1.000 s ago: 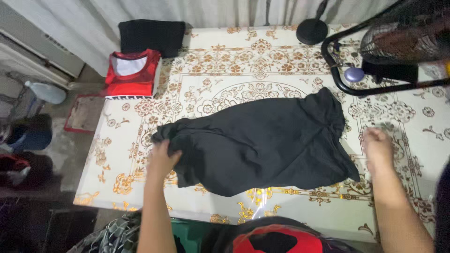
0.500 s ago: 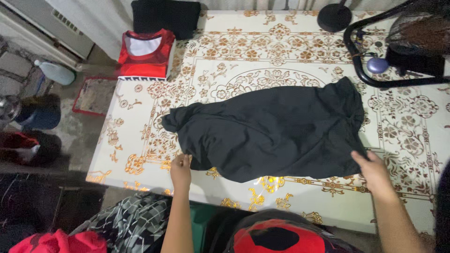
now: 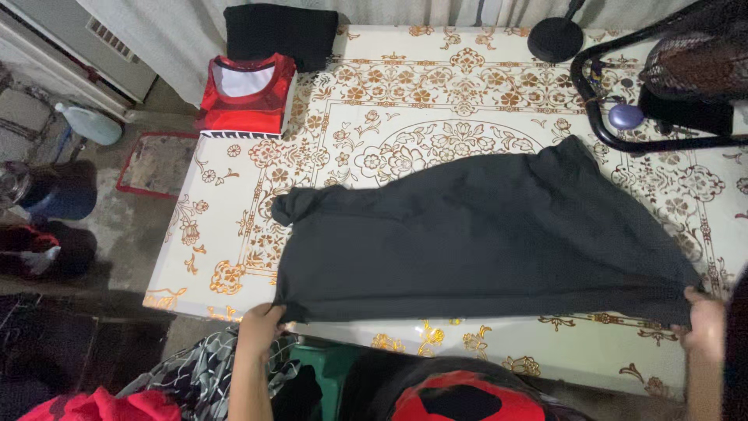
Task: The person folds a black t-shirt and a white tank top on a patterned tablecloth by smoothing the fabric and folding the sides toward the center.
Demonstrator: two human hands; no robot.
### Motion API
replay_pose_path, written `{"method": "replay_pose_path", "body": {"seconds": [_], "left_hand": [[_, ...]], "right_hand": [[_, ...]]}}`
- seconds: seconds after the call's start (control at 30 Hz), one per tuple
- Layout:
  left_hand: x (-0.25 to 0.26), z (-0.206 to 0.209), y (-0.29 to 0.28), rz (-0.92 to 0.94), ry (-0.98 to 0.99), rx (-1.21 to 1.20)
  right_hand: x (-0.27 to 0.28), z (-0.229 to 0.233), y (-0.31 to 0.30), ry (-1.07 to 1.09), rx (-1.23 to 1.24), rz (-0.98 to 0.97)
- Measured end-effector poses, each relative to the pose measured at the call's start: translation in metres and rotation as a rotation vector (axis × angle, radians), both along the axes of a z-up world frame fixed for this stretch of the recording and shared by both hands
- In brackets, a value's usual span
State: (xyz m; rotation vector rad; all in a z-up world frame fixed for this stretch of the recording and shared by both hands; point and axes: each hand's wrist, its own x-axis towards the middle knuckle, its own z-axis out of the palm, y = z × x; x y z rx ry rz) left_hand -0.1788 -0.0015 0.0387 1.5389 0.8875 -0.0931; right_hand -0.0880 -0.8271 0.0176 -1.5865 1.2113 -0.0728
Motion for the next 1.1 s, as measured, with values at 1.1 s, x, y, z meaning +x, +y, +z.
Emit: {"method": "replay_pose_path", "body": {"seconds": [1.1], "left_hand": [[0.15, 0.001, -0.114, -0.1, -0.237, 0.434]], "right_hand": [[0.119, 0.007, 0.13, -0.064, -0.86, 0.474]]}}
